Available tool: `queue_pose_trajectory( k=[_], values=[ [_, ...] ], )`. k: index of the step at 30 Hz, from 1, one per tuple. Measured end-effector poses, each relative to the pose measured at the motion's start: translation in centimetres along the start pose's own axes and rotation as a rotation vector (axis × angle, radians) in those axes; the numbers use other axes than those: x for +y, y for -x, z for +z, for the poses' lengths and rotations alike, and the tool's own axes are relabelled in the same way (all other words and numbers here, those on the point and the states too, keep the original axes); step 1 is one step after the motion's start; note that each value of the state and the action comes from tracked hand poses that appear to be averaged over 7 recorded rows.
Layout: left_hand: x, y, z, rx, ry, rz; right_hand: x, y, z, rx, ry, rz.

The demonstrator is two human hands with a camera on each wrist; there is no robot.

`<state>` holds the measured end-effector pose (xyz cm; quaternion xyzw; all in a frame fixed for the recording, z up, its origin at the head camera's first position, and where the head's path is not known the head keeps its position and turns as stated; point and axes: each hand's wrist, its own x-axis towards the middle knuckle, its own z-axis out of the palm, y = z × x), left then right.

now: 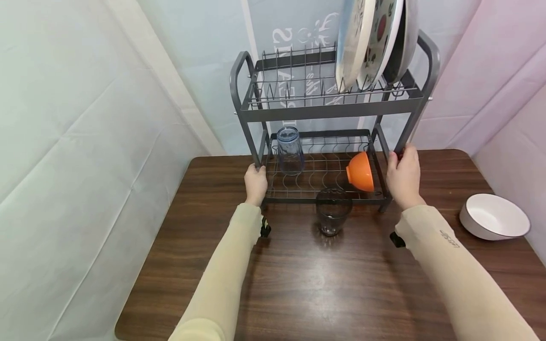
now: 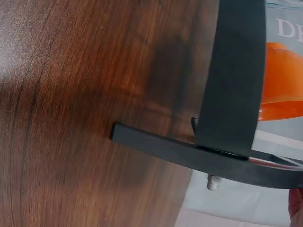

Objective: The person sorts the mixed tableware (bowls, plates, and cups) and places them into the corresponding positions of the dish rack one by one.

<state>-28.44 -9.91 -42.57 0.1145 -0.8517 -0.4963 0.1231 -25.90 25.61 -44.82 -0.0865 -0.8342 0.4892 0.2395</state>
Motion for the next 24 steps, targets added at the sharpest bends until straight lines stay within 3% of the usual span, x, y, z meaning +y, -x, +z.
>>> queue_pose_trajectory(
  k=[6,16,24],
  values=[
    [0.0,0.0,0.1,0.002,-0.001,-0.002,0.9,-0.5,0.7,0.016,0.047,-0.014],
    [0.1,0.0,0.3,0.000,-0.022,-0.004,1.6,-0.4,1.4,0.032,0.122,0.087],
    [0.0,-0.1,0.1,0.009,-0.002,0.007,1.5,-0.5,2.1,0.039,0.082,0.102]
  ],
)
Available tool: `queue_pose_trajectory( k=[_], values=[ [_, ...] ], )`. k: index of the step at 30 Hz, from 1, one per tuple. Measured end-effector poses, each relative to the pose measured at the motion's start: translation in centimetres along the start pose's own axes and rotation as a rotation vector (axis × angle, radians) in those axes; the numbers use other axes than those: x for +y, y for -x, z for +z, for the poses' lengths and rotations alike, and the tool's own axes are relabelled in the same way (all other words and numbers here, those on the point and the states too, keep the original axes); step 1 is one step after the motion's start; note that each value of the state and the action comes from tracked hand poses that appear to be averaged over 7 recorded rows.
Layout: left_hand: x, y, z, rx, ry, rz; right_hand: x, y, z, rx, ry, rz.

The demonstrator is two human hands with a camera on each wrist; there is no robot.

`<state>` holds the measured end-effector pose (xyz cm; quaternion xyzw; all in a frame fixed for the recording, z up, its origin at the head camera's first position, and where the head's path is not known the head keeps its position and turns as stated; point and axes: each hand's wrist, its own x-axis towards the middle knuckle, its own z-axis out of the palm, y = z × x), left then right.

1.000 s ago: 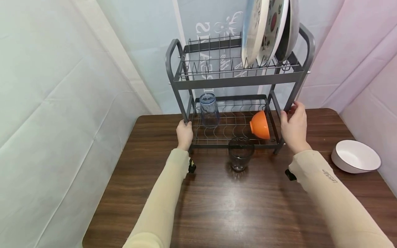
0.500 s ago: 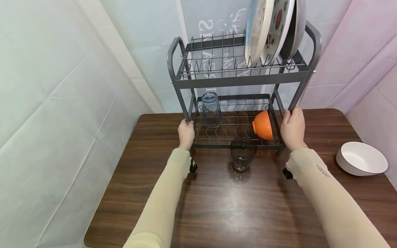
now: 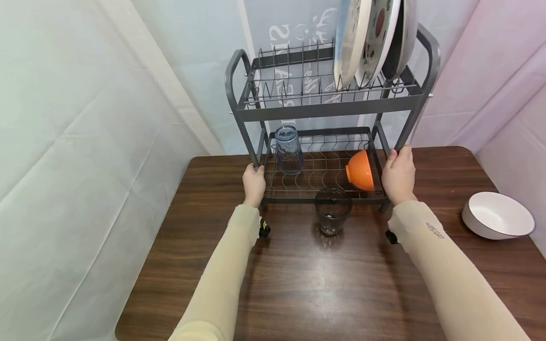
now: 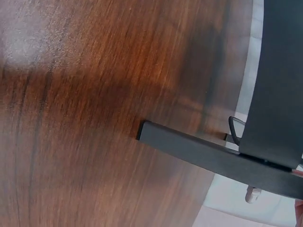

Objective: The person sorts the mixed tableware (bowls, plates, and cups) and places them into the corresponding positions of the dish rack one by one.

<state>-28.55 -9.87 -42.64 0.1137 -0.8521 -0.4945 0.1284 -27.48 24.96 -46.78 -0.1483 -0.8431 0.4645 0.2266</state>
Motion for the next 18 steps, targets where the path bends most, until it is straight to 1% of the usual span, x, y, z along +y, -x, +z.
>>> queue_pose_trajectory(
  k=[3,6,13,16,18],
  values=[
    [0.2,0.0,0.1,-0.004,0.029,0.003,0.0,-0.1,0.0,-0.006,-0.007,0.003],
    [0.3,0.0,0.1,-0.016,0.038,-0.015,0.1,-0.1,0.0,-0.003,0.011,0.012],
    [0.7,0.5,-0.5,-0.094,0.080,-0.122,0.2,0.3,0.2,0.001,0.086,0.046],
    [1.1,1.1,-0.9,-0.109,0.058,-0.144,0.1,0.4,0.3,-0.002,0.100,0.054],
    [1.4,1.8,-1.0,-0.110,0.030,-0.132,0.0,0.4,0.3,-0.002,0.104,0.056]
  ],
)
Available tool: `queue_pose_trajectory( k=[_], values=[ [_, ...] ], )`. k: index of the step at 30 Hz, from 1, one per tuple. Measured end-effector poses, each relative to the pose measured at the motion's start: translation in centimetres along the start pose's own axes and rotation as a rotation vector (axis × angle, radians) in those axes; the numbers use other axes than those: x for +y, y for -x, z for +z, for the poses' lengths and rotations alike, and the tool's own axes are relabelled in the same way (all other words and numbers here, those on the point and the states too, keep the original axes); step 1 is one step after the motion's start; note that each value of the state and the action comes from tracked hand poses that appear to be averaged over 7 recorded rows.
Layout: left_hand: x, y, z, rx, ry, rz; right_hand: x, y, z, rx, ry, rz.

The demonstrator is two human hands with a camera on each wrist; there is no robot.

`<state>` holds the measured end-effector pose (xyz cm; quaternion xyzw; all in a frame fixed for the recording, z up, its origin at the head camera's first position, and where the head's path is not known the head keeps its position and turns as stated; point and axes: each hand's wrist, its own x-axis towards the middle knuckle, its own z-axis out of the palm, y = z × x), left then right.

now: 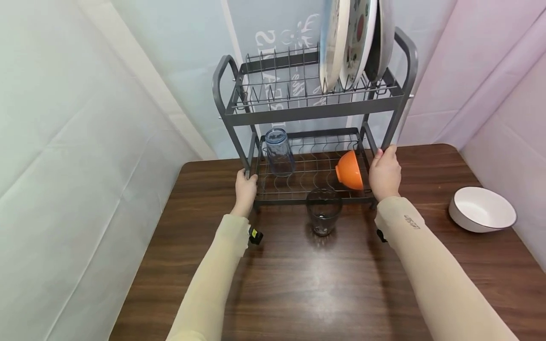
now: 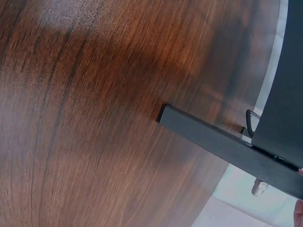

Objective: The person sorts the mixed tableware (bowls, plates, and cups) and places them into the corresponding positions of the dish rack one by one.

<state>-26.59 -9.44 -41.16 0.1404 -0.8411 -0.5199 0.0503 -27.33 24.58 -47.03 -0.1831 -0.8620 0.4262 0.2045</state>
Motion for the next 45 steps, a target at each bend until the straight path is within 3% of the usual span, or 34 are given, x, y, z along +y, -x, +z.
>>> queue_pose_trajectory(
  k=[5,12,17,19,23,26,31,36,41,45],
  values=[
    [-0.2,2.3,0.1,0.045,-0.065,0.093,-0.2,0.0,0.1,-0.002,0.007,0.005],
    [-0.6,6.0,1.3,0.030,-0.176,0.030,-0.1,-0.1,0.1,-0.015,0.022,0.011],
    [-1.4,8.4,2.6,-0.004,-0.190,0.090,0.0,-0.1,0.0,-0.009,0.019,0.005],
    [-2.0,9.3,3.2,-0.063,-0.210,0.137,-0.1,-0.1,-0.1,-0.007,0.016,0.004],
    [-3.2,11.1,4.6,-0.257,-0.271,0.240,-0.1,0.0,-0.1,-0.013,0.014,0.007],
    [-3.7,12.1,5.7,-0.366,-0.285,0.280,-0.1,0.0,-0.1,-0.021,0.017,0.012],
    [-4.0,13.1,7.3,-0.434,-0.274,0.281,-0.1,0.0,0.0,-0.023,0.020,0.016],
    [-4.3,13.1,8.7,-0.487,-0.283,0.251,0.0,-0.1,0.0,-0.024,0.023,0.009],
    [-4.8,12.8,9.9,-0.483,-0.222,0.187,-0.1,-0.1,0.0,-0.021,0.019,0.006],
    [-5.6,12.6,10.8,-0.457,-0.177,0.191,-0.1,0.0,-0.1,-0.019,0.015,0.006]
  ],
)
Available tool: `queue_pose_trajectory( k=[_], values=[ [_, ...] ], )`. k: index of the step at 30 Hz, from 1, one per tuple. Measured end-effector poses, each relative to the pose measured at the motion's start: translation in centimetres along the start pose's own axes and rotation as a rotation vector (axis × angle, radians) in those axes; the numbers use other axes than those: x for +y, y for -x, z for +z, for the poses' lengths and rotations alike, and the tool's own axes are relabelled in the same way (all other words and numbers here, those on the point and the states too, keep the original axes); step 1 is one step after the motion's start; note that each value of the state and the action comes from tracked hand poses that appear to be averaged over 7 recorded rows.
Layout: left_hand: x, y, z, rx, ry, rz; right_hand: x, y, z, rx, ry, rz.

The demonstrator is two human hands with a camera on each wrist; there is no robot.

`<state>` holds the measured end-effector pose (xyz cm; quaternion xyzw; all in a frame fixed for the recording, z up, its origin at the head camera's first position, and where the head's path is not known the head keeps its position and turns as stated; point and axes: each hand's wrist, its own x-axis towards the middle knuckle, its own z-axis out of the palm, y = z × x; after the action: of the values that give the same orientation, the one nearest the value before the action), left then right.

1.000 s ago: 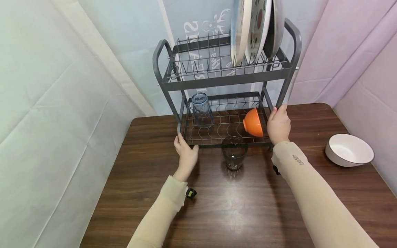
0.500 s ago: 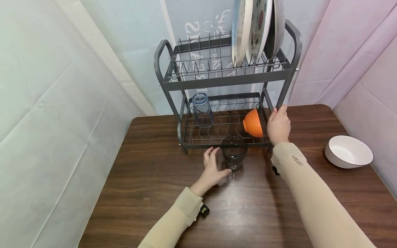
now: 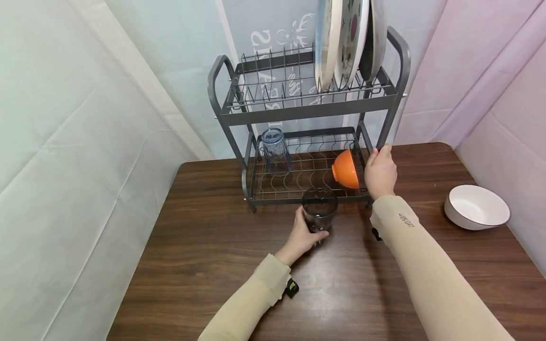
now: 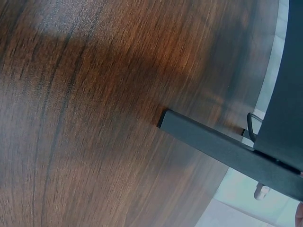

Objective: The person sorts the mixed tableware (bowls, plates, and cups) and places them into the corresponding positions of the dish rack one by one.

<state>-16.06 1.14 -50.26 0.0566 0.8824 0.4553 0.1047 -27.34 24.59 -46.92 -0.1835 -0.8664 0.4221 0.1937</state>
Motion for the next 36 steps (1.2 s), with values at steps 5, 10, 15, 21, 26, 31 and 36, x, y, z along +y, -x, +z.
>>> queue_pose_trajectory(
  k=[5,10,15,21,26,31,36],
  values=[
    [-0.4,-0.3,0.7,0.026,0.014,0.011,0.0,0.0,0.0,-0.002,0.002,0.005],
    [-0.3,-0.3,0.8,0.055,0.012,0.000,-0.1,0.0,0.0,0.000,0.002,0.010],
    [-0.5,0.0,0.6,0.086,-0.003,-0.045,0.1,0.1,0.2,0.017,0.007,0.005],
    [-0.3,0.3,0.0,0.103,0.013,-0.037,0.2,0.0,0.2,0.029,0.006,-0.008],
    [0.3,0.7,-0.6,0.110,-0.025,0.011,0.3,0.0,0.2,0.033,0.010,-0.018],
    [1.2,1.1,-1.3,0.136,-0.053,0.090,0.4,0.0,0.2,0.038,0.016,-0.024],
    [2.3,1.2,-2.0,0.137,-0.027,0.170,0.3,0.0,0.2,0.027,0.017,-0.021]
  ],
)
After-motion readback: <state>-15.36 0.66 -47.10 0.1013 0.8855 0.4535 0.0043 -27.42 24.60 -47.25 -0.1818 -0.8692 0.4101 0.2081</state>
